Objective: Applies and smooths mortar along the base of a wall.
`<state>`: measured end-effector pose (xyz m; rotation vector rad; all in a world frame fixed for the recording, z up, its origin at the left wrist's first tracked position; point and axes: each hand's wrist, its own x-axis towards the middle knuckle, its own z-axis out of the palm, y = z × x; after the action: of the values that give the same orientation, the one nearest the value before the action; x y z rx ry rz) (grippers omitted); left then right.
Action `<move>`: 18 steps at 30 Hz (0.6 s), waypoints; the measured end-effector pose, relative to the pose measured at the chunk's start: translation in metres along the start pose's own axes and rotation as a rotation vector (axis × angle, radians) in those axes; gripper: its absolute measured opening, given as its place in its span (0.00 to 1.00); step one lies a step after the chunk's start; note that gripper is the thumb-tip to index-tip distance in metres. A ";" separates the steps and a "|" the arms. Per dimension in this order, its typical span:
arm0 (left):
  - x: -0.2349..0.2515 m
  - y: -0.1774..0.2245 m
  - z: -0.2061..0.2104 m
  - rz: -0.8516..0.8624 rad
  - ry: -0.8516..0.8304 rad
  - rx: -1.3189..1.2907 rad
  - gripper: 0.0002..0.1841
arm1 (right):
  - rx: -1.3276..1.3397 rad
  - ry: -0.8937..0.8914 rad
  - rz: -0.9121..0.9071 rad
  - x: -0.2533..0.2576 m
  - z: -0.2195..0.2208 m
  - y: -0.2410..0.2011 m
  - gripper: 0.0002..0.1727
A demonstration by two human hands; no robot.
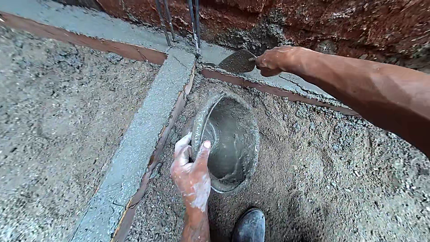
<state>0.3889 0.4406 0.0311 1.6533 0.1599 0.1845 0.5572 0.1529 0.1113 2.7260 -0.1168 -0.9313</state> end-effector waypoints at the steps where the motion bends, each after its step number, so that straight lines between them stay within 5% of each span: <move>1: -0.001 0.000 0.001 0.002 -0.006 0.000 0.03 | -0.009 -0.010 0.002 -0.001 0.002 0.003 0.14; 18: 0.000 -0.002 -0.004 0.021 -0.023 0.013 0.06 | -0.105 -0.099 0.087 -0.054 0.057 0.099 0.18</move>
<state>0.3879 0.4443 0.0295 1.6704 0.1266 0.1801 0.4800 0.0535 0.1263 2.5584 -0.1981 -1.0175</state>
